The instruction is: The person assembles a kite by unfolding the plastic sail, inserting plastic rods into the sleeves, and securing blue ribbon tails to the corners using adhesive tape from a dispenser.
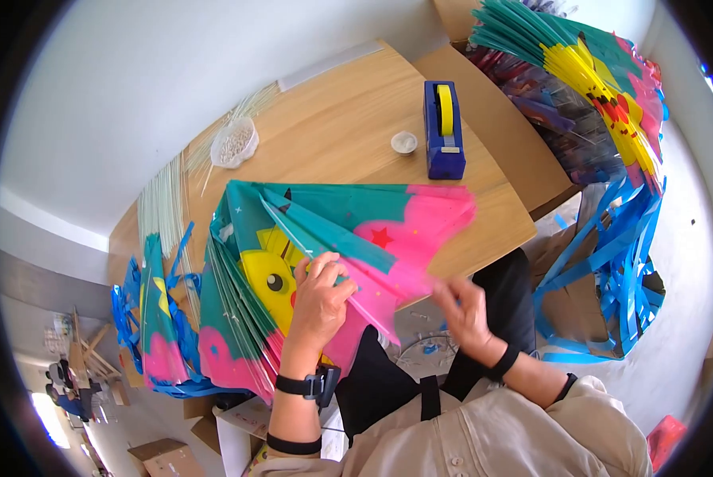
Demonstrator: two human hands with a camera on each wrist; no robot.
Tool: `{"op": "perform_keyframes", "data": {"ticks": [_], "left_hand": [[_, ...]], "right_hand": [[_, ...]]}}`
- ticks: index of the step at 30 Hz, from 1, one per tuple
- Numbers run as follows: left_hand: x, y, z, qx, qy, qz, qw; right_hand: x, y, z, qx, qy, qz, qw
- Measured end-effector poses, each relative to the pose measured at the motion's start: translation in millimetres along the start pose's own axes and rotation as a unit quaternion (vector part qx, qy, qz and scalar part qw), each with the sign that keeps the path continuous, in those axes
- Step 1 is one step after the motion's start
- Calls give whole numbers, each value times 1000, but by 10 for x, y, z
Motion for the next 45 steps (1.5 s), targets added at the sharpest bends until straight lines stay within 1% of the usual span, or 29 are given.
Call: {"op": "perform_keyframes", "data": {"ticks": [1,2,3,4,5,6,8,9,11,12,14,16,18,20,21,25,27,28,30,32,34,36,38,40,41,42,43,44,45], "left_hand": [[-44,34,-66,-8,-4,11,1000],[-73,33,-97,-12,-6,12,1000],[-95,36,-110,-12,-15,20,1000],[-108,38,-121,-11,-23,27,999],[-125,34,-136,-12,-25,28,999],[-154,48,-128,-12,-34,41,999],[-216,84,-128,-8,-47,55,997],[-252,105,-139,-18,-53,62,996],[-308,148,-84,-22,-64,73,995],[-338,165,-42,-33,-64,76,994],[-409,225,57,-39,-70,81,993],[-519,338,145,-108,-73,134,982],[-561,375,179,-110,-72,146,981],[-562,359,123,-98,-66,127,985],[-556,346,109,-129,-73,150,977],[-594,383,14,-148,-90,160,972],[-635,397,-7,-141,-93,158,973],[-646,399,-3,-139,-90,153,974],[-663,399,100,-138,-93,150,975],[-677,357,251,-140,-76,136,978],[-719,382,414,-137,-84,148,976],[-815,403,503,-119,-46,119,985],[-963,497,518,-98,-31,116,988],[-1215,642,301,-42,88,134,986],[-1279,666,340,-45,56,125,990],[-1313,695,397,-41,53,132,989],[-1316,679,486,-62,36,121,990],[-1311,679,575,-83,18,109,990],[-1272,823,664,-130,30,140,981]], "right_hand": [[121,-109,40,-79,22,-66,994],[171,-169,53,-84,22,-64,994],[232,-103,29,-172,14,45,984],[262,-13,-8,-255,6,154,955],[286,4,-31,-322,10,195,926],[316,11,-60,-322,11,196,926],[379,-22,-153,-379,2,209,901],[411,-88,-185,-377,4,214,901],[494,-416,-281,-327,122,134,928],[542,-443,-262,-324,126,139,927],[741,-352,-129,-357,21,205,911],[970,-160,-5,-306,-12,161,938],[966,-34,-83,-331,11,151,931],[765,-226,-343,-380,173,110,902],[636,-359,-439,-348,195,97,912],[353,-314,-587,-330,173,145,917],[345,-396,-648,-330,213,100,914],[403,-364,-654,-328,214,107,914],[606,-253,-530,-362,168,113,910],[903,101,-360,-407,105,196,886],[1140,444,-232,-444,42,289,847],[1351,500,-226,-494,31,342,799],[1554,216,-262,-516,6,358,778],[1468,291,-402,-502,17,372,781],[1388,335,-475,-466,15,381,799],[1305,380,-537,-431,13,387,815],[1176,460,-647,-366,39,406,836],[1048,524,-739,-363,43,410,836],[907,535,-870,-312,113,379,864]]}}
Point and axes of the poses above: each hand's wrist, its own x-axis towards the middle knuckle, its own z-axis out of the back of the hand, y = z × x, the point moved 7 cm from there along x, towards the middle knuckle, and after that the axes turned 10 degrees about -y, right-handed, at the moved point
